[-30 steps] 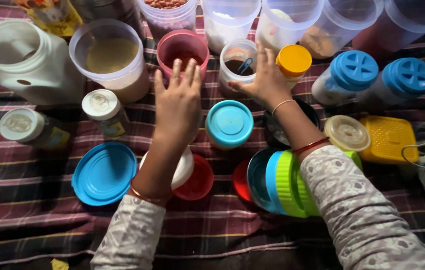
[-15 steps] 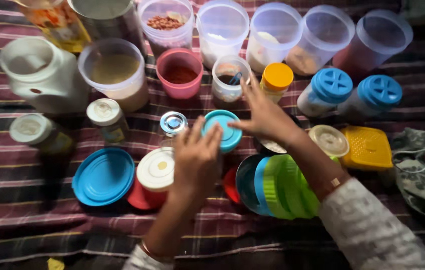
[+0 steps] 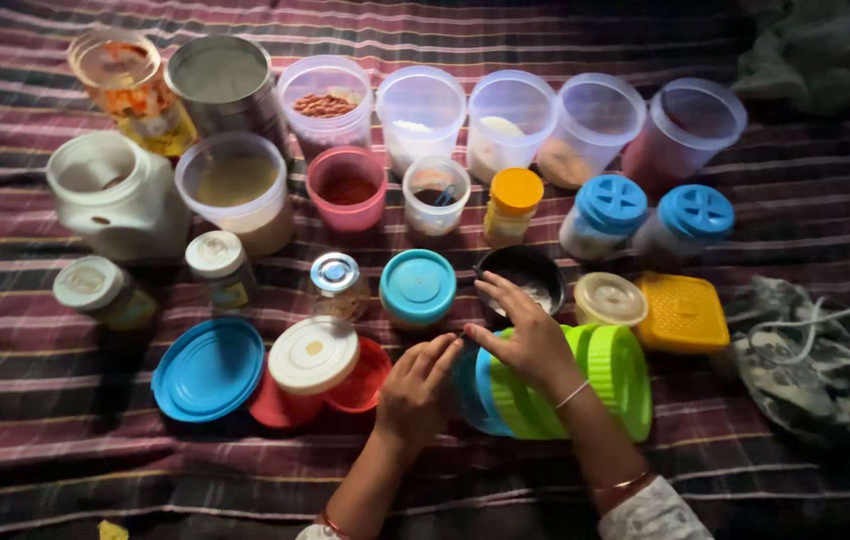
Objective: The person opens various plastic and glass containers filled with spices and dry goods, removes the lids, and places them on a striped cloth. They then use a cloth to wipe the exterior of a yellow container and a white lid.
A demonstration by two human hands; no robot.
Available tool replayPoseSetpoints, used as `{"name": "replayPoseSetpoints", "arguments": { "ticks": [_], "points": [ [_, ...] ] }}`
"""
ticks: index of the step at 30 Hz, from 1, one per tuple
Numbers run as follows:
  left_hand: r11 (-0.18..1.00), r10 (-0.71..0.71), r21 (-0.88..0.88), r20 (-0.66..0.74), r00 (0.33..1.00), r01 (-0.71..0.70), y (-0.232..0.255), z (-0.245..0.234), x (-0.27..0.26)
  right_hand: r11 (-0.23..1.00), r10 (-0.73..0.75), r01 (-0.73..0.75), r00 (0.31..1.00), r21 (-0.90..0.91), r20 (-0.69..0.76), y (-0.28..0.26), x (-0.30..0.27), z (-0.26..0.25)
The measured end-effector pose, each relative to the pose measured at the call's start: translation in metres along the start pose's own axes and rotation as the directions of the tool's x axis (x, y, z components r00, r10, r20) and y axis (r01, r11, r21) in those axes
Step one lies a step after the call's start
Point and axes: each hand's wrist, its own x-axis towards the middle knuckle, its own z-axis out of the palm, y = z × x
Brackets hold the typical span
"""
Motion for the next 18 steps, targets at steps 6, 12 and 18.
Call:
{"name": "replayPoseSetpoints", "arguments": {
  "ticks": [6, 12, 18],
  "points": [
    [0.997, -0.076, -0.029, 0.033, 0.997, 0.077, 0.0010, 0.0015, 0.0003, 0.999, 0.007, -0.005, 0.999, -0.043, 0.036, -0.0001, -0.0009, 0.0007],
    [0.993, -0.093, -0.062, 0.059, 0.994, 0.096, 0.0003, -0.0015, 0.0022, 0.993, 0.111, -0.107, 0.990, -0.055, 0.087, -0.0046, 0.0017, -0.0010],
    [0.988, -0.135, -0.069, 0.046, 0.990, 0.138, -0.0017, 0.0019, -0.0010, 0.994, 0.100, -0.096, 0.990, -0.049, 0.097, -0.0012, 0.0033, 0.0002]
  ]
}}
